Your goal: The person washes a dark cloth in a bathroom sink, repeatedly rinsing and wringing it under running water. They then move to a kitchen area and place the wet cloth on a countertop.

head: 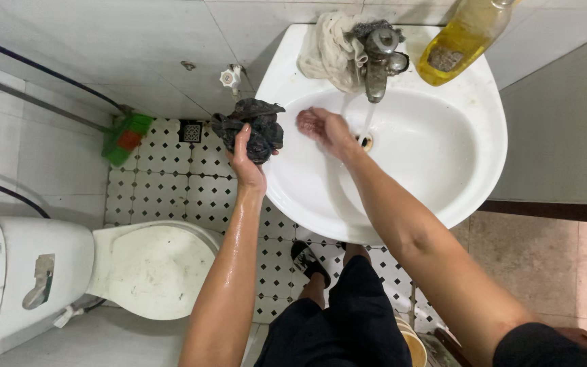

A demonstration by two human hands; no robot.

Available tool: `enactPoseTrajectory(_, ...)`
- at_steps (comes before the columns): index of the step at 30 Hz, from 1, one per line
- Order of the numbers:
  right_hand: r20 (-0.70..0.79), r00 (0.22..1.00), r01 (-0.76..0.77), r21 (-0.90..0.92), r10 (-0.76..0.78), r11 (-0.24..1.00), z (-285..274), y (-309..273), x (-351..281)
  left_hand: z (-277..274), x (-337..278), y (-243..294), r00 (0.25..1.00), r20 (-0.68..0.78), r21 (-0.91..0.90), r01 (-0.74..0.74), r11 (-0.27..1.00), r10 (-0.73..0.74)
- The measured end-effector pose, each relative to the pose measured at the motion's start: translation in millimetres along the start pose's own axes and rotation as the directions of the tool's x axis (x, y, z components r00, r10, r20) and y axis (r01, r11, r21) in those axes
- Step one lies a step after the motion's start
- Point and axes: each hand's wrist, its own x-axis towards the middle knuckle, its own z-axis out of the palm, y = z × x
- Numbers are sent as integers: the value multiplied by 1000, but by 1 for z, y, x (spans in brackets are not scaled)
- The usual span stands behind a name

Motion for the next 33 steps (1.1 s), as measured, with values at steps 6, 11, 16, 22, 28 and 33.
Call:
enactPoseTrajectory(6, 333, 906, -56, -519, 262, 853, 19, 57, -83, 7, -8, -16, 996, -81, -39, 22, 999, -25)
enactPoseTrajectory(11, -190, 820, -301, -945, 540, 124, -92, -38, -181, 33, -28, -28, 986, 137, 30, 87, 996, -90)
enactPoseTrajectory(16, 123, 935, -61, -867, -332, -494, -158, -145, -169, 57, -43, -38, 960, 201, 102, 179, 979, -197)
enactPoseTrajectory(22, -191, 892, -9, -913, -409, 407, -135, -84, -108, 57, -44, -45, 953, 220, 148, 178, 973, -208)
enactPoseTrajectory(28, -244, 965, 27, 458, 97, 889, -73, -25, -33, 51, -48, -44, 963, 138, 193, 203, 960, -231)
enactPoseTrajectory(33, -149, 981, -1, 636, 125, 772, -67, -29, -19, 49, -43, -44, 951, 125, 179, 259, 949, -283)
